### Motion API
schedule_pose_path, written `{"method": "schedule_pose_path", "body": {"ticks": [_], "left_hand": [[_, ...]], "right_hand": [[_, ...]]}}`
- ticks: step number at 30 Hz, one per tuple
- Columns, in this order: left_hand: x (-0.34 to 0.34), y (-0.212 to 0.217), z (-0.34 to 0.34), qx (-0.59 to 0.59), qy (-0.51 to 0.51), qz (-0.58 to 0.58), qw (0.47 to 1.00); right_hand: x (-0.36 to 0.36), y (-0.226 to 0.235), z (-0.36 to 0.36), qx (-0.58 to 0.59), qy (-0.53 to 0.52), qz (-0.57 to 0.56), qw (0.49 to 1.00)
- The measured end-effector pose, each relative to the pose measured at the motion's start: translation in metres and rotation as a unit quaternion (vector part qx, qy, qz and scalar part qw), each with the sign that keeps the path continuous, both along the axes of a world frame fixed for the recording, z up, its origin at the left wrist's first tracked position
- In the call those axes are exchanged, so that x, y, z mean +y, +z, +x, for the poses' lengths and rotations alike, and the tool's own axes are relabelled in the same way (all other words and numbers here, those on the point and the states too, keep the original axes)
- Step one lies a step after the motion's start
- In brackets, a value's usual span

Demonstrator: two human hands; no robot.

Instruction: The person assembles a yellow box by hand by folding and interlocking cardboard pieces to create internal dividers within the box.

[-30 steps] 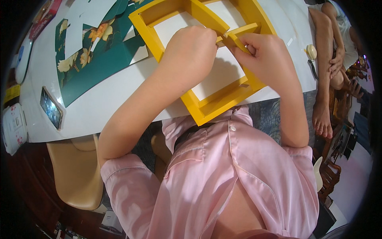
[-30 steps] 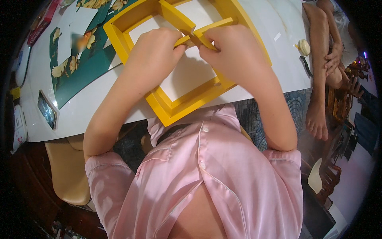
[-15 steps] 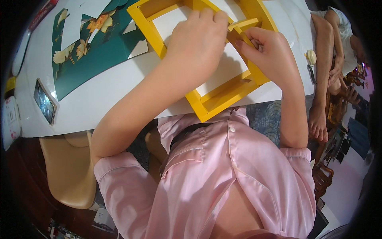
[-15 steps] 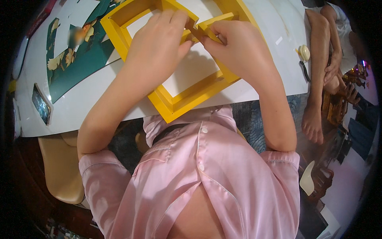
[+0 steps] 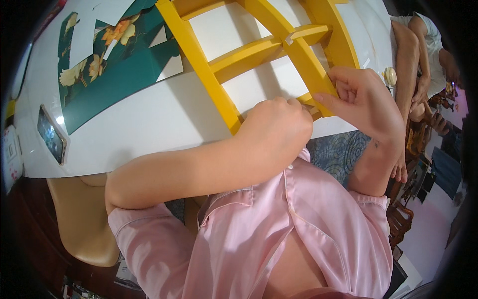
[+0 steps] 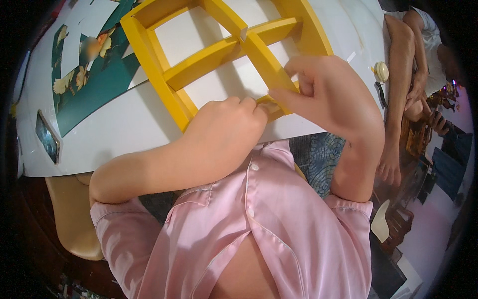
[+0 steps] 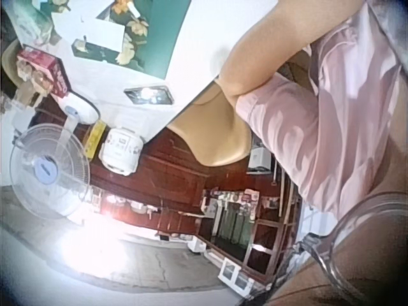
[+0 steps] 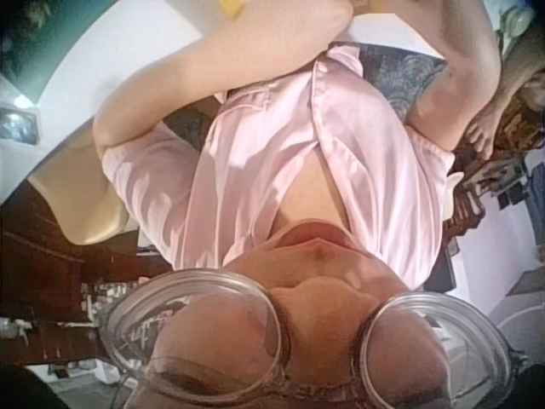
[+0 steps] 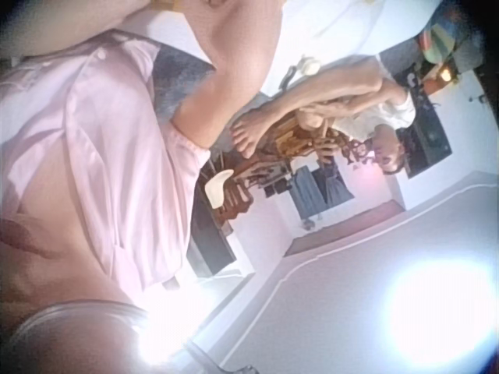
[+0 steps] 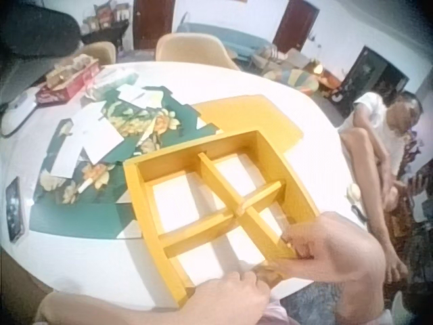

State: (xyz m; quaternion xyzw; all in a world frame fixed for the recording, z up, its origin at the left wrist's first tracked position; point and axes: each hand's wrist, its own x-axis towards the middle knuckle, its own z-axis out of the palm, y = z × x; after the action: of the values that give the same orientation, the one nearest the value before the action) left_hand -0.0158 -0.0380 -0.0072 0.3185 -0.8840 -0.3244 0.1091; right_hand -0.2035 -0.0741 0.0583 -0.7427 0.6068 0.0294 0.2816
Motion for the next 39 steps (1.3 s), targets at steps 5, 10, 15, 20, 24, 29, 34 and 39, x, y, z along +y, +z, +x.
{"method": "schedule_pose_path", "body": {"ticks": [5, 10, 15, 20, 24, 29, 34, 39], "left_hand": [[0.000, -0.002, 0.000, -0.014, -0.016, 0.017, 1.000], [0.001, -0.005, 0.000, 0.017, -0.017, 0.000, 1.000], [0.001, -0.002, 0.001, 0.005, -0.020, -0.006, 1.000], [0.001, -0.003, 0.000, 0.023, -0.018, -0.026, 0.999], [0.001, -0.007, 0.001, 0.016, -0.024, -0.026, 0.999], [0.001, -0.007, 0.003, 0.026, -0.030, -0.004, 0.999], [0.000, -0.006, 0.003, 0.025, -0.035, -0.002, 0.999], [-0.001, -0.007, 0.004, 0.024, -0.050, -0.001, 0.998]], "right_hand": [[0.001, -0.023, -0.002, -0.078, -0.047, 0.000, 0.996], [0.006, -0.042, 0.015, -0.073, -0.062, -0.048, 0.994], [0.001, -0.053, 0.019, -0.009, -0.012, -0.079, 0.997], [-0.008, -0.050, 0.018, -0.011, -0.002, -0.039, 0.999], [-0.028, -0.024, 0.012, -0.056, -0.039, 0.148, 0.987], [-0.042, -0.008, 0.002, -0.040, 0.012, 0.239, 0.970], [-0.051, -0.030, -0.018, -0.120, 0.064, 0.315, 0.939], [-0.042, -0.052, -0.024, -0.167, 0.038, 0.349, 0.921]]}}
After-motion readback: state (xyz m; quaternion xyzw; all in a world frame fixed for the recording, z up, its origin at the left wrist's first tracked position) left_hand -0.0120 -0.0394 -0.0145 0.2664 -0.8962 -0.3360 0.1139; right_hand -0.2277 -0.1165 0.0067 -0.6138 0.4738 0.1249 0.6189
